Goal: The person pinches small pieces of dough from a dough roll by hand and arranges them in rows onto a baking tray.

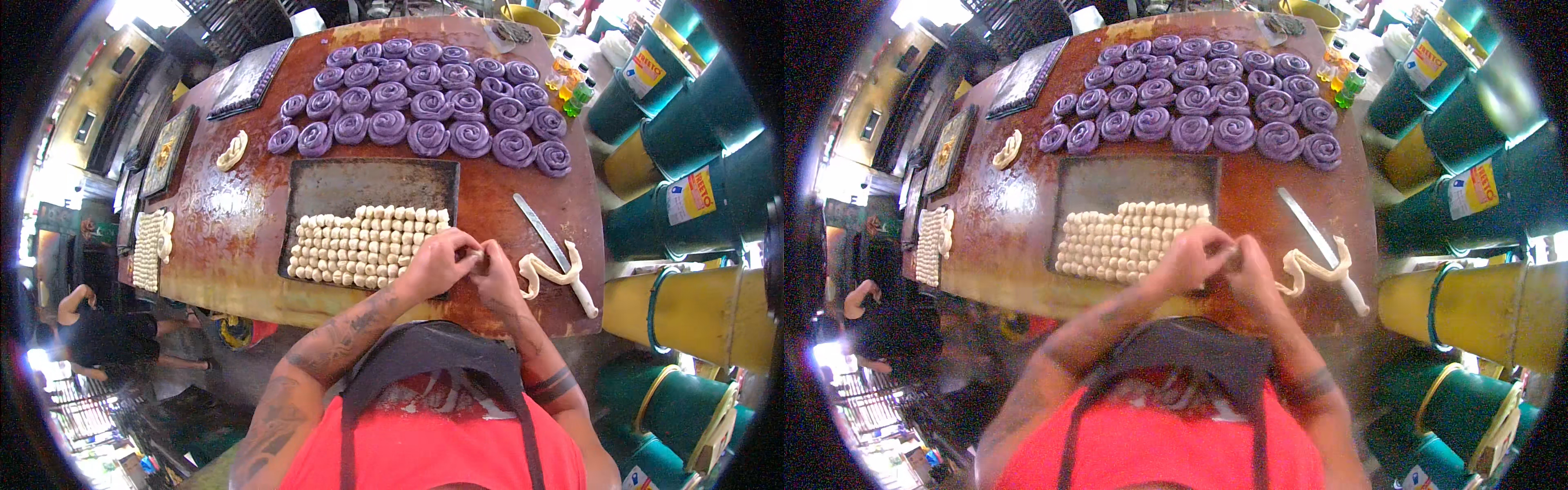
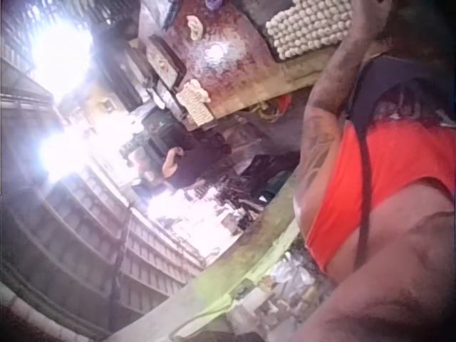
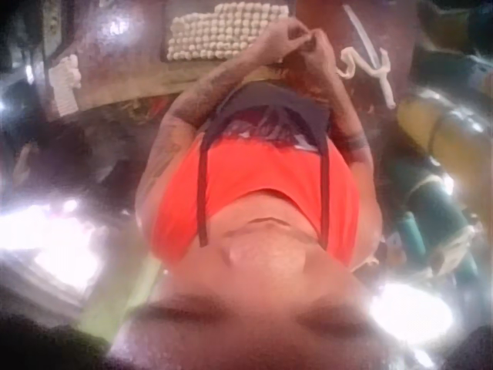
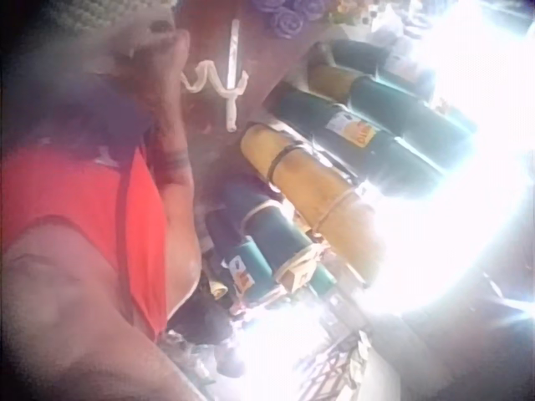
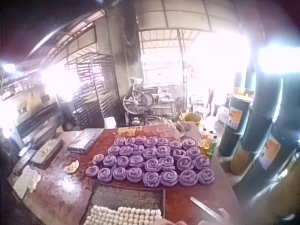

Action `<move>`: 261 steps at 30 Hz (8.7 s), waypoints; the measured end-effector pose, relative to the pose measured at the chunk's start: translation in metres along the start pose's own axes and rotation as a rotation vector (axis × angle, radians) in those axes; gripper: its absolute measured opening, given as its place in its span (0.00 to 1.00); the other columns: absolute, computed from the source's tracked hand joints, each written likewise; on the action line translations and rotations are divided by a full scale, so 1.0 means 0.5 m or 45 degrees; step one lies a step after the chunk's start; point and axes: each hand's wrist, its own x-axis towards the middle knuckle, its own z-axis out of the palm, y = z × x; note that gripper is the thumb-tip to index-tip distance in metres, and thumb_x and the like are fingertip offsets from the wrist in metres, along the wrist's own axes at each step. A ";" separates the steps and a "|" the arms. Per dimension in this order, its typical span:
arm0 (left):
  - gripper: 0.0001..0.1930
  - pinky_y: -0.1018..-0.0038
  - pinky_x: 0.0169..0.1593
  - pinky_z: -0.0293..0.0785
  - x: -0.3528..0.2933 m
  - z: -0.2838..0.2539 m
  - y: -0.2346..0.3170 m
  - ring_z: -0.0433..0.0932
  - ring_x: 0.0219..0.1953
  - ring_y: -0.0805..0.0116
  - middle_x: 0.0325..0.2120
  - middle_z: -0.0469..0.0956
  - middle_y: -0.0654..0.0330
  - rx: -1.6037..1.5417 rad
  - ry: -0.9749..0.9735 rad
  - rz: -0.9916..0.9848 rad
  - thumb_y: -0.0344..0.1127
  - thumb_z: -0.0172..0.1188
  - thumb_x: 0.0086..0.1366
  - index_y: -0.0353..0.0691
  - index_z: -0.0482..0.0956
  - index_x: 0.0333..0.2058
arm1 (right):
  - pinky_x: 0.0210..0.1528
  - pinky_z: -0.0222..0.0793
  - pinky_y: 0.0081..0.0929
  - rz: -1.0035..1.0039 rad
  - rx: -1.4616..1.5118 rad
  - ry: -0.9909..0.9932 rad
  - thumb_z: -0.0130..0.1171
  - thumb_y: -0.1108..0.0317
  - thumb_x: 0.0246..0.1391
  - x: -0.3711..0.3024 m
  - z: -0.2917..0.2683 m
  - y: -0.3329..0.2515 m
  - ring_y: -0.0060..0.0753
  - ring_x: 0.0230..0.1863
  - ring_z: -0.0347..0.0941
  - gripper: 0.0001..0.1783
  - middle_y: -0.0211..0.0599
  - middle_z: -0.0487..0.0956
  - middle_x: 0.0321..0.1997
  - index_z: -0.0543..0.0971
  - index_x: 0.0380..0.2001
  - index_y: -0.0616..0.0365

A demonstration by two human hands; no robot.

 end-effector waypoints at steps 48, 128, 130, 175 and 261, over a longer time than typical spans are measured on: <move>0.12 0.73 0.42 0.79 0.007 -0.001 -0.061 0.82 0.37 0.72 0.35 0.86 0.59 -0.282 -0.058 -0.674 0.34 0.69 0.62 0.37 0.85 0.43 | 0.45 0.76 0.34 -0.350 -0.260 0.174 0.68 0.74 0.52 0.020 0.024 0.021 0.40 0.39 0.81 0.13 0.45 0.83 0.38 0.80 0.41 0.65; 0.10 0.79 0.32 0.77 -0.039 -0.055 -0.131 0.79 0.29 0.79 0.30 0.84 0.62 -0.315 -0.145 -0.838 0.28 0.70 0.59 0.38 0.86 0.41 | 0.40 0.75 0.33 -0.104 -0.115 -0.130 0.69 0.75 0.50 0.024 0.008 0.035 0.37 0.34 0.80 0.11 0.44 0.81 0.32 0.80 0.38 0.65; 0.11 0.78 0.28 0.75 -0.046 -0.133 -0.190 0.79 0.27 0.79 0.27 0.84 0.62 0.034 0.147 -1.043 0.27 0.68 0.57 0.41 0.86 0.41 | 0.42 0.74 0.34 0.089 -0.113 -0.120 0.71 0.74 0.47 0.024 -0.020 0.033 0.39 0.37 0.78 0.14 0.40 0.79 0.29 0.82 0.40 0.62; 0.13 0.60 0.56 0.76 -0.127 -0.326 -0.333 0.80 0.49 0.50 0.42 0.83 0.50 0.716 0.892 -0.606 0.24 0.63 0.56 0.37 0.84 0.42 | 0.54 0.74 0.42 -0.764 -0.974 -0.189 0.73 0.63 0.53 0.045 -0.036 0.162 0.52 0.47 0.78 0.20 0.48 0.82 0.44 0.81 0.47 0.56; 0.10 0.66 0.42 0.79 0.115 -0.051 -0.235 0.82 0.33 0.58 0.28 0.81 0.54 0.323 0.553 -0.223 0.26 0.65 0.54 0.38 0.85 0.37 | 0.58 0.70 0.45 -0.401 -0.951 -0.096 0.72 0.60 0.52 0.004 -0.042 0.125 0.50 0.57 0.73 0.20 0.39 0.84 0.45 0.83 0.48 0.51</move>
